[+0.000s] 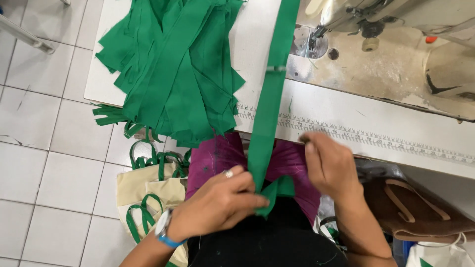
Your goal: Preparing, tying, and cutting green fabric strips at a sewing workstation
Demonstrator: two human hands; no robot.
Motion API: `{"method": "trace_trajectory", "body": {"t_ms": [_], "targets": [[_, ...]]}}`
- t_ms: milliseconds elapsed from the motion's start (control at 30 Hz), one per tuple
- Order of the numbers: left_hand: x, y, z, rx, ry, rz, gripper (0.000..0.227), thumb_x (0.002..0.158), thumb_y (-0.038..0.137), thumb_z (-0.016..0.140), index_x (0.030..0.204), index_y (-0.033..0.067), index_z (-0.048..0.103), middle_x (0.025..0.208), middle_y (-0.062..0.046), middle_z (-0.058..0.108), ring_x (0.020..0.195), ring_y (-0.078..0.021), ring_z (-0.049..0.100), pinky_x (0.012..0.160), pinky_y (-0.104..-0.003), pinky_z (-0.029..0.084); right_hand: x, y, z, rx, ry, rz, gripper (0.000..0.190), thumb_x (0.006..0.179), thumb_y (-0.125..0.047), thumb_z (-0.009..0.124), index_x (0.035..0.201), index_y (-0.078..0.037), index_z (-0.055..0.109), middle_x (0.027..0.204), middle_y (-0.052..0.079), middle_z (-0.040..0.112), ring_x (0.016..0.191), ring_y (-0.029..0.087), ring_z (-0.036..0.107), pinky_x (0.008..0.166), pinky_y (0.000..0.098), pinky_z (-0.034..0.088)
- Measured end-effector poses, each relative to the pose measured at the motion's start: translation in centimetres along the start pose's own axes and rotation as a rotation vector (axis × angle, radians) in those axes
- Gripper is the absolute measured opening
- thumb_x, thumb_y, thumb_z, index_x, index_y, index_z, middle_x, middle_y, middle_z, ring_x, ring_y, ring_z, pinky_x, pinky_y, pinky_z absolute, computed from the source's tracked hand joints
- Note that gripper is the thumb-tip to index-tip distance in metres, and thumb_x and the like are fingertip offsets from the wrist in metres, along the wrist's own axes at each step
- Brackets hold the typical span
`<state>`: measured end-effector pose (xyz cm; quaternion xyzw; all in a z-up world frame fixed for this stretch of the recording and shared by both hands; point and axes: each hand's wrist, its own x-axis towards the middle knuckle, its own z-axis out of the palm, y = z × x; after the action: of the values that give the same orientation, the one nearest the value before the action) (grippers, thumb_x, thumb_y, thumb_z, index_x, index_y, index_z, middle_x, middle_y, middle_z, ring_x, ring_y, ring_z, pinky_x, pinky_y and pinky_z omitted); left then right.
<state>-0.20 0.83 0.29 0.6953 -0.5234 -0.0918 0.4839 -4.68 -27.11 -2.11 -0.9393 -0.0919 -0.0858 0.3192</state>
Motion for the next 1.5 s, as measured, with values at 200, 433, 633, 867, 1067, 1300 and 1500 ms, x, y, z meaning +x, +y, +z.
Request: {"method": "trace_trajectory", "body": {"t_ms": [200, 433, 633, 867, 1067, 1300, 1500], "targets": [[-2.2, 1.7, -0.8, -0.190, -0.122, -0.115, 0.014, 0.099, 0.005, 0.066, 0.111, 0.0043, 0.073, 0.118, -0.016, 0.054, 0.102, -0.0337, 0.050, 0.084, -0.043, 0.048, 5.2, 2.3, 1.5, -0.481, -0.161, 0.247, 0.026, 0.103, -0.038, 0.058, 0.110, -0.013, 0.055, 0.093, 0.013, 0.069, 0.076, 0.048, 0.066, 0.055, 0.0620, 0.049], [-2.5, 0.6, -0.2, -0.214, -0.154, -0.047, 0.021, 0.100, 0.002, 0.057, 0.117, 0.0035, 0.069, 0.105, -0.011, 0.062, 0.089, -0.0315, 0.061, 0.076, -0.044, 0.050, 8.6, 3.1, 3.5, -0.647, -0.185, 0.063, 0.028, 0.103, -0.044, 0.060, 0.106, -0.017, 0.055, 0.077, 0.007, 0.063, 0.061, 0.044, 0.065, 0.042, 0.0548, 0.046], [-3.0, -0.9, 0.0, -0.208, -0.222, -0.154, 0.032, 0.102, 0.009, 0.057, 0.133, 0.0042, 0.063, 0.108, -0.014, 0.065, 0.094, -0.0336, 0.064, 0.080, -0.044, 0.051, 9.1, 3.0, 4.2, -0.601, -0.114, -0.070, 0.019, 0.105, -0.036, 0.062, 0.103, -0.018, 0.061, 0.074, 0.003, 0.057, 0.057, 0.036, 0.061, 0.036, 0.0502, 0.044], [-0.1, -2.4, -1.6, -0.019, 0.080, -0.151, 0.033, 0.102, 0.012, 0.061, 0.135, 0.0106, 0.061, 0.136, -0.021, 0.054, 0.128, -0.0380, 0.058, 0.107, -0.048, 0.049, 8.2, 0.3, 1.6, -0.518, 0.109, -0.288, 0.010, 0.107, -0.024, 0.066, 0.112, -0.016, 0.070, 0.078, 0.000, 0.059, 0.062, 0.022, 0.060, 0.047, 0.0365, 0.045], [4.1, -3.4, -1.1, 0.212, 0.230, -0.019, 0.013, 0.099, 0.007, 0.065, 0.111, 0.0063, 0.069, 0.153, -0.026, 0.039, 0.132, -0.0485, 0.047, 0.112, -0.058, 0.041, 5.4, -2.9, -1.1, -0.382, 0.088, -0.377, 0.011, 0.104, -0.019, 0.062, 0.102, -0.010, 0.067, 0.071, 0.004, 0.044, 0.053, 0.025, 0.047, 0.048, 0.0387, 0.042], [5.0, -3.3, -0.4, 0.077, 0.237, 0.169, 0.018, 0.105, 0.003, 0.050, 0.111, -0.0035, 0.066, 0.136, -0.023, 0.052, 0.125, -0.0476, 0.056, 0.109, -0.060, 0.049, 3.5, -3.9, -2.9, -0.228, 0.095, -0.416, 0.023, 0.104, -0.023, 0.055, 0.099, -0.005, 0.066, 0.068, 0.007, 0.046, 0.053, 0.024, 0.047, 0.051, 0.0378, 0.044], [5.1, -1.9, 0.0, 0.149, 0.266, 0.269, 0.032, 0.110, 0.010, 0.042, 0.108, -0.0043, 0.070, 0.133, -0.014, 0.064, 0.130, -0.0400, 0.063, 0.117, -0.058, 0.044, 2.3, -5.4, -4.4, -0.046, 0.046, -0.477, 0.026, 0.102, -0.023, 0.052, 0.099, -0.001, 0.066, 0.076, 0.012, 0.058, 0.056, 0.027, 0.051, 0.054, 0.0375, 0.044]]}}
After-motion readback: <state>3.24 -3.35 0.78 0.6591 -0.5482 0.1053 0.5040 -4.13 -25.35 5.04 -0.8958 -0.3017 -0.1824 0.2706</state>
